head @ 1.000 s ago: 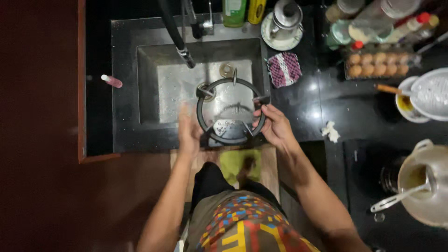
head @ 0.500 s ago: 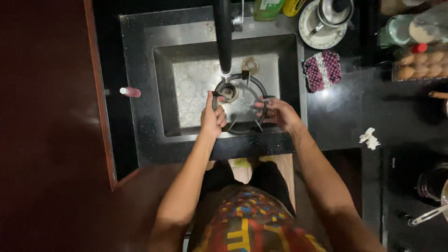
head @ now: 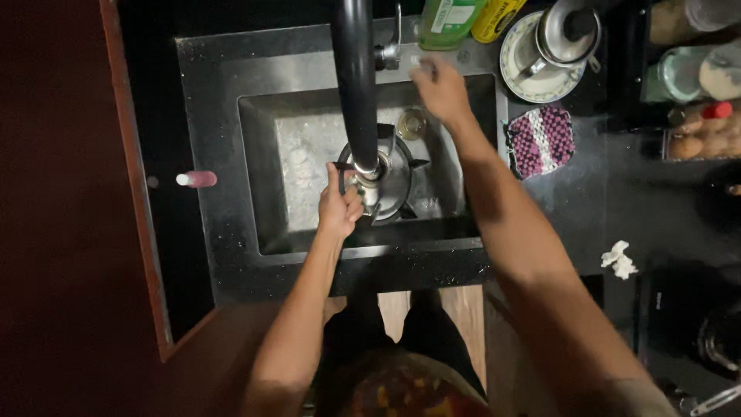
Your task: The person cleans a gas stove by wiping the surface with a cloth, spraying cleaner, and scrubbing the area. They remove the burner grate, wash it in the sink, and then place it back on the stove.
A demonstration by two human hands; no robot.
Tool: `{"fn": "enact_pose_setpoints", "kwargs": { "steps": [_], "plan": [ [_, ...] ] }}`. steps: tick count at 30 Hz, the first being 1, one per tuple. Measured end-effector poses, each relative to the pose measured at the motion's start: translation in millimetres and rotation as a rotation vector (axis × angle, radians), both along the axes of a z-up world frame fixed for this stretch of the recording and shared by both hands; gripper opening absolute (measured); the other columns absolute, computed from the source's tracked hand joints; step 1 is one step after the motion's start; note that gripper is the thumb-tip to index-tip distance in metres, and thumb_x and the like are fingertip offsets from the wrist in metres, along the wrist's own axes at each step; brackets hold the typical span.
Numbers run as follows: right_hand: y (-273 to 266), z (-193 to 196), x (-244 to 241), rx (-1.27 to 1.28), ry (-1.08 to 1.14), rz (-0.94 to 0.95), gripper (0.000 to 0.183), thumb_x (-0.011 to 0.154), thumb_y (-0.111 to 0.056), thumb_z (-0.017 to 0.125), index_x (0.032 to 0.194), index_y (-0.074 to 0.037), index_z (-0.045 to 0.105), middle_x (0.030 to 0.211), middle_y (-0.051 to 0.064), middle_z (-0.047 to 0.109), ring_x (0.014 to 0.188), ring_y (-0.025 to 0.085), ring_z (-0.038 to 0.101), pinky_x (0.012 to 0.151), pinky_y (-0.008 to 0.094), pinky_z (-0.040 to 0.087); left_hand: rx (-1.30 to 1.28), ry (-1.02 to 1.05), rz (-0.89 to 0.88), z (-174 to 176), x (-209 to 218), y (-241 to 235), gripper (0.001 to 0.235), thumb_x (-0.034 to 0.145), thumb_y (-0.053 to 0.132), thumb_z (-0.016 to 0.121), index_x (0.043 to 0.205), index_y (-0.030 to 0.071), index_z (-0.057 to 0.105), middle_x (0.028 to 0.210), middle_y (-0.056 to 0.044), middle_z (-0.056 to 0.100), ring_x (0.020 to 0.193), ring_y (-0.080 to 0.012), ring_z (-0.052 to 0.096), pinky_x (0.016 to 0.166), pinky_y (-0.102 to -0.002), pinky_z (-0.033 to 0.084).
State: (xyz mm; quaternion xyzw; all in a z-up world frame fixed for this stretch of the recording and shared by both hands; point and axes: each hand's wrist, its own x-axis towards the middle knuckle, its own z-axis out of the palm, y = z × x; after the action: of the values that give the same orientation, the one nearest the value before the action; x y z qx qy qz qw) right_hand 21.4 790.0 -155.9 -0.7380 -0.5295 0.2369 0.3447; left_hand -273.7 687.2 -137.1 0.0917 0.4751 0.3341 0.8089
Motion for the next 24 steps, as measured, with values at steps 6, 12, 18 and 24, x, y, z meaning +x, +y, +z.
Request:
{"fn": "enact_pose_setpoints", "kwargs": {
  "steps": [6,12,18,24],
  "plan": [
    [87.2,0.8,-20.5,-0.158,-0.175,-0.037,0.045,0.097,-0.045,0.060,0.107,-0.004,0.073,0.106,0.027,0.071,0.105,0.046,0.064,0.091,0.054,0.048,-0.027,-0.066,0.059,-8.8,0.8,-8.0,0.053,0.098,0.067,0.049,0.093,0.015,0.055,0.051,0.008,0.023,0.038,-0.0077,0.020,0.035,-0.027,0.016],
    [78.2,-4.4,-9.9,-0.173,-0.008,-0.050,0.047,0.100,-0.044,0.057,0.094,0.000,0.072,0.092,0.025,0.073,0.087,0.044,0.070,0.077,0.054,0.054,-0.041,-0.141,0.054,-14.0,8.0,-18.4,0.052,0.099,0.065,0.050,0.080,0.018,0.046,0.051,0.008,0.023,0.038,-0.0074,0.022,0.035,-0.027,0.016],
    [-0.4,6.9,-7.9,-0.102,0.088,0.115,0.049,0.103,-0.047,0.063,0.088,-0.002,0.074,0.069,0.012,0.071,0.061,0.025,0.071,0.056,0.041,0.055,0.064,-0.040,0.028,-14.0,16.7,-12.7,0.049,0.103,0.057,0.051,0.081,0.013,0.047,0.053,0.005,0.026,0.039,-0.0080,0.025,0.035,-0.028,0.019],
    [-57.0,-9.6,-63.4,-0.284,0.638,0.097,0.030,0.101,-0.026,0.067,0.083,-0.002,0.062,0.060,0.007,0.063,0.049,0.014,0.061,0.045,0.033,0.048,0.268,0.181,0.003,-0.3,21.6,-22.0,0.048,0.107,0.049,0.053,0.083,0.007,0.055,0.052,0.004,0.034,0.039,-0.0080,0.031,0.035,-0.027,0.025]
  ]
}}
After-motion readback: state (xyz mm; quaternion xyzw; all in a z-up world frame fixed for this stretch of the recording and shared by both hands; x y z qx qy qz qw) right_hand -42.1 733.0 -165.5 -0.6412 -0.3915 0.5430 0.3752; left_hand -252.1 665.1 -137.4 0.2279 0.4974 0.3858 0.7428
